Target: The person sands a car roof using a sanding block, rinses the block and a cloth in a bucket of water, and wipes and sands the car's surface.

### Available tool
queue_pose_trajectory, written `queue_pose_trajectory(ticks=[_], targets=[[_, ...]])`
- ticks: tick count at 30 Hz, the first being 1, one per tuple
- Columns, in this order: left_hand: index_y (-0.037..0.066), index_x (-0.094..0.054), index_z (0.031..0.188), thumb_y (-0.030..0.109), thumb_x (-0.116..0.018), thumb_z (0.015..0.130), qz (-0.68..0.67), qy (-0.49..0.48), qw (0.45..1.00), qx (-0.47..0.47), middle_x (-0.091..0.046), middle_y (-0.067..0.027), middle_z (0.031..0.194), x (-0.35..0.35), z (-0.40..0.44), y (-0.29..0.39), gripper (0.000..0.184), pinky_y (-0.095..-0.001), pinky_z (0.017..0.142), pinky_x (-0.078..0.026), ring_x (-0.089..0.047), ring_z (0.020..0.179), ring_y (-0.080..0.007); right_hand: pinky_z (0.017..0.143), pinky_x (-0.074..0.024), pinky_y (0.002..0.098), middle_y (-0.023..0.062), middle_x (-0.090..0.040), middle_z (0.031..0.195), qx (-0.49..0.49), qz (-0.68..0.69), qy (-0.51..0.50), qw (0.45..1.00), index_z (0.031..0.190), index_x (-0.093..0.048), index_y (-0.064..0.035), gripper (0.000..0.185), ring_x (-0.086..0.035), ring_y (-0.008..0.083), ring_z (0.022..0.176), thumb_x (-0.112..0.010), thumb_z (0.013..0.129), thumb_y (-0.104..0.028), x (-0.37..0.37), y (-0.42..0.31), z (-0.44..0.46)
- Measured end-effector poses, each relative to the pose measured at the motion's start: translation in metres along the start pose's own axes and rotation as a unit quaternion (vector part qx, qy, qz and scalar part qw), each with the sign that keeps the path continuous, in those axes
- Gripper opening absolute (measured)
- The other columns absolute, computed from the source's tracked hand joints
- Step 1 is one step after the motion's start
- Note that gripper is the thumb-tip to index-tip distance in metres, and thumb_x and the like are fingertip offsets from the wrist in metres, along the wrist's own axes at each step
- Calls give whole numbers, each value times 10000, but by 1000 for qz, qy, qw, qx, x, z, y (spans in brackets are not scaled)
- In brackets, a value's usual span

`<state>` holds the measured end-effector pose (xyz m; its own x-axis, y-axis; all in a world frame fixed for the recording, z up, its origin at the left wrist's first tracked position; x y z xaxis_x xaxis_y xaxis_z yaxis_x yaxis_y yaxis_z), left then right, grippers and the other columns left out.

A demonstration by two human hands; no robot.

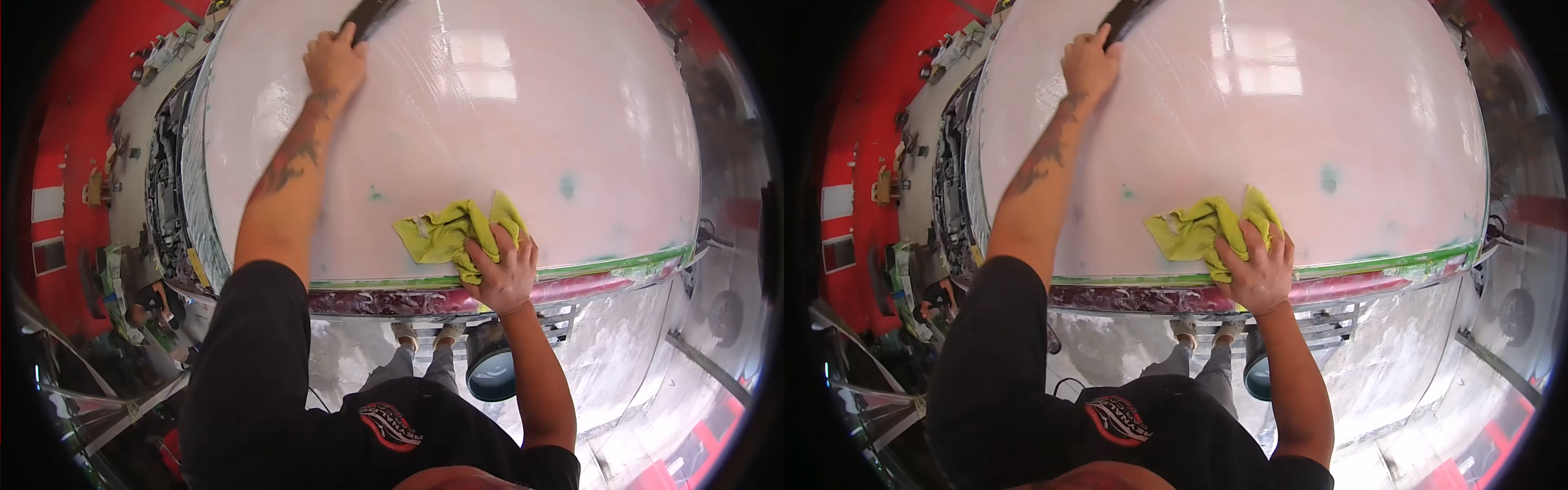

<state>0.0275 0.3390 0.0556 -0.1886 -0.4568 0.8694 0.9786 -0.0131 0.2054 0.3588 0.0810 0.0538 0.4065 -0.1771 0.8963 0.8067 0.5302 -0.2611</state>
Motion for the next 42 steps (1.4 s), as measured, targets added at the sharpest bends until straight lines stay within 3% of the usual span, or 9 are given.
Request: queue_pose_trajectory(ticks=[7, 13, 16, 22, 25, 29, 34, 39, 42], targets=[[180, -621, 1374, 253, -698, 877, -184, -125, 914, -339, -576, -170, 1272, 37, -99, 138, 508, -478, 978, -438, -557, 1103, -362, 981, -428, 529, 44, -552, 1317, 2, 5, -10, 1000, 1115, -722, -305, 569, -512, 390, 1173, -820, 556, -341, 1, 2, 3], [157, -637, 1354, 354, -598, 959, 5, -19, 995, -99, -650, -164, 1183, -35, 85, 24, 442, -462, 976, -460, -578, 1108, -359, 969, -429, 531, 50, -549, 1323, 7, 13, -3, 1000, 1113, -725, -300, 558, -507, 382, 1176, -806, 565, -360, 1, 3, 3], [155, -638, 1338, 342, -625, 932, 24, 10, 999, -42, -648, -161, 1156, -41, 66, 78, 448, -472, 940, -464, -578, 1082, -353, 967, -425, 536, 48, -551, 1327, 4, 18, -4, 1000, 1121, -724, -297, 568, -498, 377, 1193, -800, 562, -363, 2, 4, 0], [134, -608, 1296, 302, -748, 819, -237, -102, 861, -439, -607, -167, 1139, -4, -84, 257, 524, -467, 909, -472, -579, 1091, -321, 977, -418, 544, 50, -547, 1331, 10, 14, -7, 1000, 1124, -725, -308, 560, -492, 378, 1204, -796, 573, -373, -1, 5, 3], [135, -619, 1280, 305, -717, 855, -232, -73, 833, -498, -611, -152, 1117, -23, -39, 237, 469, -449, 892, -480, -586, 1062, -308, 972, -417, 568, 87, -526, 1323, 22, -1, -18, 1000, 1116, -740, -280, 483, -493, 403, 1183, -753, 654, -422, 0, 5, 5], [173, -628, 1336, 350, -633, 929, -14, -53, 983, -177, -657, -194, 1066, -61, 112, 118, 444, -493, 923, -488, -618, 1039, -384, 983, -417, 558, 66, -535, 1318, 18, 2, -12, 1000, 1120, -733, -297, 506, -495, 382, 1192, -767, 626, -405, -1, 5, 1], [125, -647, 1271, 313, -621, 921, 81, -50, 995, 35, -597, -181, 1265, -67, 135, 84, 399, -521, 947, -460, -555, 1196, -350, 1009, -408, 554, 46, -539, 1323, 10, 19, -8, 1000, 1136, -719, -309, 575, -484, 360, 1229, -798, 573, -398, -1, 6, 2], [123, -670, 1210, 247, -596, 911, -151, -59, 946, -280, -620, -189, 1112, -84, 15, 314, 332, -536, 936, -437, -559, 1161, -367, 1002, -406, 548, 46, -537, 1324, 6, 5, -16, 1000, 1131, -717, -312, 565, -475, 364, 1238, -793, 579, -409, -1, 5, 2], [130, -669, 1224, 285, -621, 919, -173, -134, 896, -385, -618, -163, 1126, -68, -33, 365, 345, -490, 977, -422, -541, 1186, -336, 990, -413, 544, 48, -536, 1325, 18, 4, -17, 1000, 1118, -723, -313, 542, -486, 368, 1219, -788, 588, -408, 0, 6, 4]])
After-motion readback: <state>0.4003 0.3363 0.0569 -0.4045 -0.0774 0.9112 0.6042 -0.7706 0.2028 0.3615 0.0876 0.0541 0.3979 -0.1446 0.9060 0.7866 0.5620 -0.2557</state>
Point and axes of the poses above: each hand's wrist, its own z-axis towards the middle knuckle, its own x-axis out of the back of the hand, y = z × x, the point moved 2 cm from there along z, towards the middle knuckle
